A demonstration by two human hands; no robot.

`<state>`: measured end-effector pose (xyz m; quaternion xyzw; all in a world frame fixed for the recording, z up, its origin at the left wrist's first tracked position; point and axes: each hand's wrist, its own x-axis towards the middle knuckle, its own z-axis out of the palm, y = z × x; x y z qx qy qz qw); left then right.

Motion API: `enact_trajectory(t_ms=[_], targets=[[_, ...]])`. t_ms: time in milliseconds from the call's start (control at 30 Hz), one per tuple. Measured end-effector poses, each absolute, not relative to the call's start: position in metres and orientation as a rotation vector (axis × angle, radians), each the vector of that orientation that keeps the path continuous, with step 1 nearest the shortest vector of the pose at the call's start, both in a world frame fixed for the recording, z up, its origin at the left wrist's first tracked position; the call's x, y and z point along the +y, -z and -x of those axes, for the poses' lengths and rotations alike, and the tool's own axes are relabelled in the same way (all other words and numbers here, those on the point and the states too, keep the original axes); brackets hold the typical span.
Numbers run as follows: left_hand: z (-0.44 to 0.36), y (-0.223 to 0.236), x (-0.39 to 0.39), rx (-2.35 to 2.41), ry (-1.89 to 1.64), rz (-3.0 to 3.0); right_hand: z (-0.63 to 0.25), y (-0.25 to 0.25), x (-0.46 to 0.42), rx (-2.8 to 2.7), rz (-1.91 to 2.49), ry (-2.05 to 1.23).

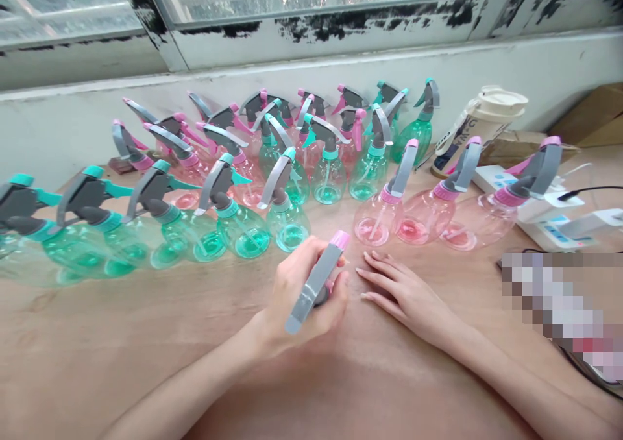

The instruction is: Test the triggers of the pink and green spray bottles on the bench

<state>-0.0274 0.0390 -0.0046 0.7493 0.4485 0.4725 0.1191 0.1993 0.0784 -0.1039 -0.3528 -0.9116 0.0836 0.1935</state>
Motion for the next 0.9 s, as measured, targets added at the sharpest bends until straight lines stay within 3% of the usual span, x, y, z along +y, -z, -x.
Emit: enact_trajectory(t_ms=[900], targets=[[0.036,0.022,0.048,1.25,-1.394,-2.042,-0.202,0.102,0.078,-2.54,0.982,-0.313]])
